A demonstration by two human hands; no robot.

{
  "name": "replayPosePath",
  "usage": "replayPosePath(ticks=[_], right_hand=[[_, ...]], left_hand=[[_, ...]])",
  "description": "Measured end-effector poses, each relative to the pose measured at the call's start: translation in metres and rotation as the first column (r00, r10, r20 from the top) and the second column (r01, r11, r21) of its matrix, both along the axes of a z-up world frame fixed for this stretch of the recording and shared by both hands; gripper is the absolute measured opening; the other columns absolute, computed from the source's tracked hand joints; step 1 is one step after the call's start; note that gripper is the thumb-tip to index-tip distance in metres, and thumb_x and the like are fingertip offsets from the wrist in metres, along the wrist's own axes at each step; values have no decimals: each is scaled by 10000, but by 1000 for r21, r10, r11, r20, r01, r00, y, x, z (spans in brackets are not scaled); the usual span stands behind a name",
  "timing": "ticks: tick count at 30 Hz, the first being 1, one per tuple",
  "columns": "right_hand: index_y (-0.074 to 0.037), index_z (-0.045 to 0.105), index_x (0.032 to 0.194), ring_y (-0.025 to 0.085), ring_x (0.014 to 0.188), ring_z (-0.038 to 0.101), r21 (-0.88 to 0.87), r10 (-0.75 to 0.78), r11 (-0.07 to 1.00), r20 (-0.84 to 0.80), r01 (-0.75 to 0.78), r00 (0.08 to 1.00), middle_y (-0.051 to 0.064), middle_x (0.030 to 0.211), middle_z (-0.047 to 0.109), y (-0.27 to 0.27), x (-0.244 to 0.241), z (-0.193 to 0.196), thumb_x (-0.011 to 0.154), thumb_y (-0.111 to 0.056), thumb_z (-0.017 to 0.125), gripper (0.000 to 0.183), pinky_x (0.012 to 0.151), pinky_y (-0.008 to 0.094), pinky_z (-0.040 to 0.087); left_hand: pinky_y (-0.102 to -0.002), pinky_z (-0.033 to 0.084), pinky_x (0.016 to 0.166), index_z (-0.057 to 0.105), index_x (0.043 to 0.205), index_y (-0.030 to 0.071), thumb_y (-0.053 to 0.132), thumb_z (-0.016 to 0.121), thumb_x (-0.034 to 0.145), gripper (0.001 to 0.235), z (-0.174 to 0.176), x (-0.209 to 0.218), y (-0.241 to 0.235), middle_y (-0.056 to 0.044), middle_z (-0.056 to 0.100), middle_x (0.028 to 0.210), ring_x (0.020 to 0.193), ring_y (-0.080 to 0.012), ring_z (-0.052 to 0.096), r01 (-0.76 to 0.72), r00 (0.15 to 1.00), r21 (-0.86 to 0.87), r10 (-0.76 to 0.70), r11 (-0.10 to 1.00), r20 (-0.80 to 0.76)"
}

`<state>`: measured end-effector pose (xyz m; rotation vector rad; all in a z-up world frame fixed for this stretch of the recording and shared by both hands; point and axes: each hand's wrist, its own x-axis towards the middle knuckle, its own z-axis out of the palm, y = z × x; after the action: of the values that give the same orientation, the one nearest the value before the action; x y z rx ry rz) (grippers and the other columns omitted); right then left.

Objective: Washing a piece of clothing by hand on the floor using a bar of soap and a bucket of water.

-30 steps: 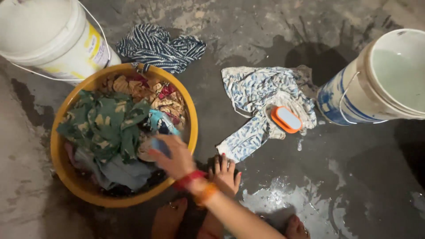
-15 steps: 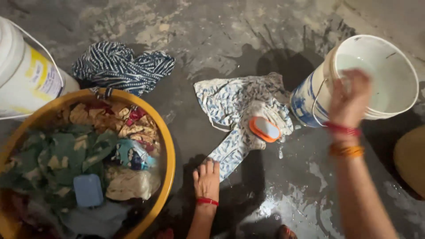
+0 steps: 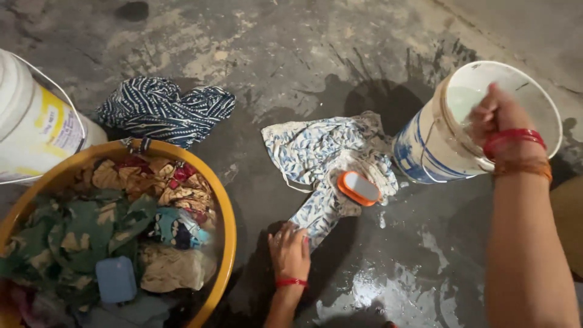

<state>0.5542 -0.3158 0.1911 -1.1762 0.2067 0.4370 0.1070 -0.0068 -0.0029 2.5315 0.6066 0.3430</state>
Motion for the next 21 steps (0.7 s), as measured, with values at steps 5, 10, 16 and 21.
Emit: replayPosePath(ticks=[5,10,16,21], right_hand=[[-263,553,872,-8,473,356,260,479,856,-78,-446,874,-131,630,415,130,-138,39,961,-162,581,138,381,131,216],[-77,636,798,125,590,537,-602,778,512,23,-613,628,21,686,598,208,-259,-76,1042,-338,609,358,549,295,444],[-183,705,1202,229,862,756,-854,849,419,249,-309,465,47,982,777,194,-271,-51,901,-272,671,316,771,328,576],[-382,614,1214,354,1090,659,-577,925,170,373,799,72,65,1354,609,158,-220,-121,635,-583,710,620,761,496,541]], left_hand=[[-432,594,879,724,1098,89,374,614,971,330,9,76,-23,-78,795,993,973,-227,754,-73,931,-992,363,100,-31],[-383,523,659,660,1065,168,446,617,919,318,7,102,-24,-8,670,736,683,-180,606,-148,897,-842,288,-518,-335],[-288,326,337,543,801,176,585,563,976,446,-36,58,4,33,482,508,369,-119,418,-182,926,-949,279,-258,-254],[-461,546,727,657,906,139,338,565,1033,253,-24,-8,17,-77,696,884,845,-300,693,-20,981,-139,46,990,190]])
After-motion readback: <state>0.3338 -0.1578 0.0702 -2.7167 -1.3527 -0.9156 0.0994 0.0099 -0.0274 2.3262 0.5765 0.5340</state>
